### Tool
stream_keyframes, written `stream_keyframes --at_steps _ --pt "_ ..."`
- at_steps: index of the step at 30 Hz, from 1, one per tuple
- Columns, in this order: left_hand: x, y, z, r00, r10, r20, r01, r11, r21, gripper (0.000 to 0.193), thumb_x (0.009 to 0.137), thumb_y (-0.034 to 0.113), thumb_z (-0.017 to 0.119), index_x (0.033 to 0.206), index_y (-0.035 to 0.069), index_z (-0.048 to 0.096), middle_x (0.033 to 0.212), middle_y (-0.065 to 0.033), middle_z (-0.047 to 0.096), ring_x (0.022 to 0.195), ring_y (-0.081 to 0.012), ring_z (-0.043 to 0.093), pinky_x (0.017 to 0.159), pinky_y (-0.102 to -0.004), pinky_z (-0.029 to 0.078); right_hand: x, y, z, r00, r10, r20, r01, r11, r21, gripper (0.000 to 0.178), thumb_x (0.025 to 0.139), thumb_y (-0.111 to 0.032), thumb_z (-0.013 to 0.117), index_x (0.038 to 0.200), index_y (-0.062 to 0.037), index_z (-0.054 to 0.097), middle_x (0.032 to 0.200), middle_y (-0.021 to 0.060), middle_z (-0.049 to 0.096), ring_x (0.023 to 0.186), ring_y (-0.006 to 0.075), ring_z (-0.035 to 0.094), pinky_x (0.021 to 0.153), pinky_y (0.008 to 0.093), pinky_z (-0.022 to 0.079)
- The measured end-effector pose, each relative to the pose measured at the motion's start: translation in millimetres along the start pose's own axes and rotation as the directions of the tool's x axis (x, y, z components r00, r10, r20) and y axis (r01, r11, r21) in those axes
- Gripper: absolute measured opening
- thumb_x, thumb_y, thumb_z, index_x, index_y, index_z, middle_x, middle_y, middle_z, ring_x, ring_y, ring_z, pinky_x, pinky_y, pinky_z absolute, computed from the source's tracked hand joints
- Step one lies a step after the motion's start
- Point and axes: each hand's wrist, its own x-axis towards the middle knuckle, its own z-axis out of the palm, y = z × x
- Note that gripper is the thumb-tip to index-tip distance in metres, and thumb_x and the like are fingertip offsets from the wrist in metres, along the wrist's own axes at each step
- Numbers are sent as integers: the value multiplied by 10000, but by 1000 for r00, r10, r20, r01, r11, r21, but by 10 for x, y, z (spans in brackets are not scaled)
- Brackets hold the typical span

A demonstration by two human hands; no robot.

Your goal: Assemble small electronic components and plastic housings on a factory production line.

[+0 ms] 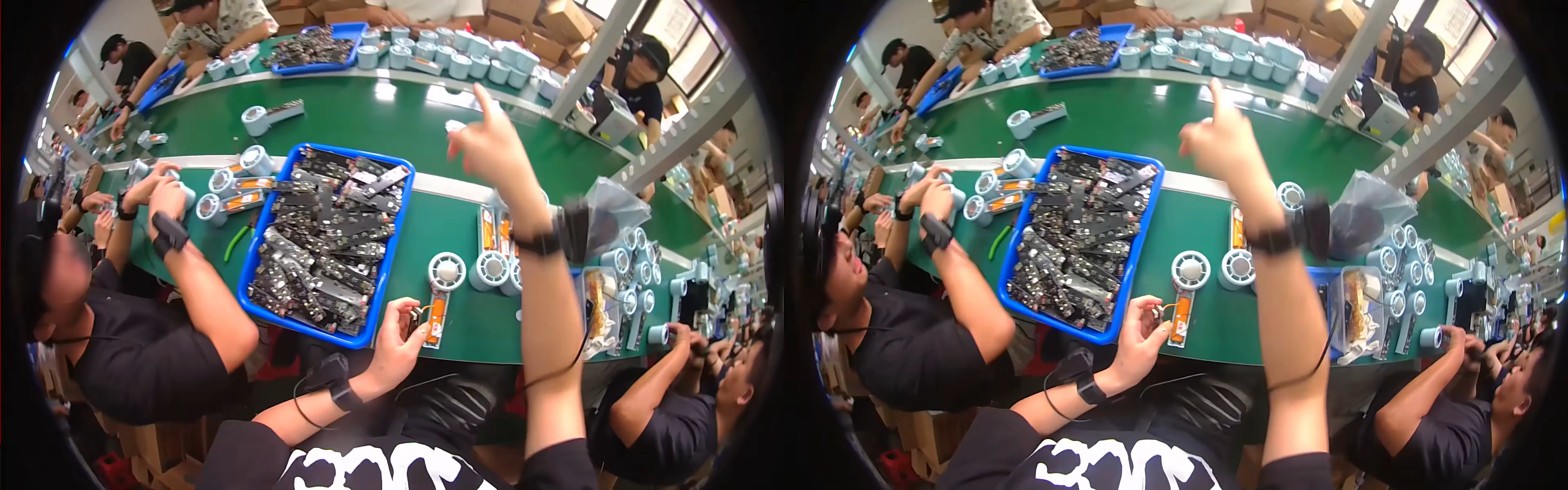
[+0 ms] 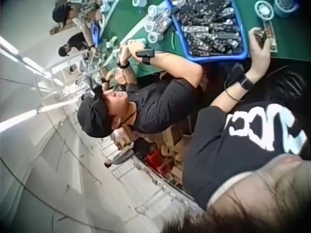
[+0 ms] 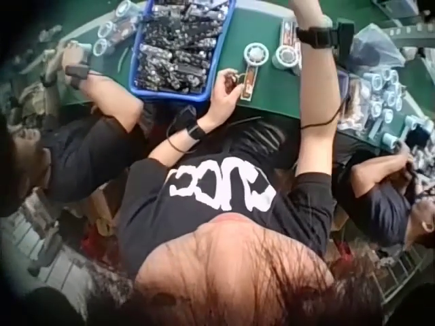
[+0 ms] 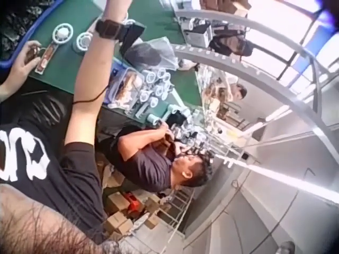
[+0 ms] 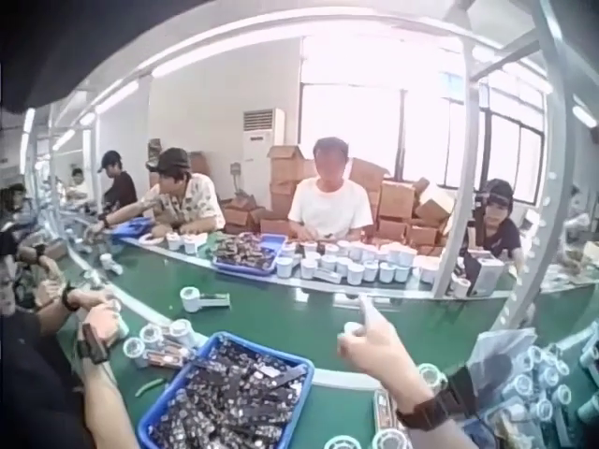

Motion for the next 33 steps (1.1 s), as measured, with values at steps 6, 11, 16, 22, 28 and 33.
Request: stream_keyframes --at_steps 6,11,16,22,28,33 --pt "56 -13 19 999 -52 -8 50 987 -154 342 920 -57 639 1211 32 484 1073 -39 543 960 -92 563 884 -258 482 1072 201 -254 963 266 52 -256 956 -144 935 876 -16 640 1638 -131 111 775 53 666 560 95 535 464 253 404" --pt "125 32 -18 997 -47 68 45 999 23 356 915 -56 647 1219 26 482 1059 -52 589 971 -104 604 886 -272 502 987 75 -299 960 277 29 -266 943 -199 882 910 -26 642 1632 -127 146 832 54 688 597 93 559 503 247 435" --pt "102 25 -34 992 -46 116 52 998 -46 355 917 -50 645 1228 13 487 1096 -64 604 1017 -107 609 916 -275 501 761 86 -217 975 217 53 -208 969 -136 753 897 -7 628 1580 -98 324 836 45 703 630 88 579 545 235 458" --pt "69 281 -31 983 -114 143 144 964 -224 358 938 -26 632 1267 -3 493 1094 -65 628 1017 -124 626 897 -285 516 -1008 62 14 992 -113 53 115 993 -38 304 913 8 581 1205 6 664 778 31 697 626 60 574 578 227 471" --pt "32 358 -77 959 -184 213 251 903 -349 410 983 14 571 1383 -15 484 1199 -105 627 1120 -165 616 1027 -317 474 -2357 289 549 982 173 -72 -181 974 -138 444 836 10 700 1271 6 613 972 129 718 718 158 662 650 292 539" --pt "16 316 -124 954 -134 268 188 964 -189 427 973 54 588 1388 -24 521 1307 -127 605 1168 -203 623 1003 -343 498 -2573 542 645 981 -41 -191 -19 953 -301 538 804 30 707 1326 -11 586 1046 171 703 777 197 689 707 323 566"
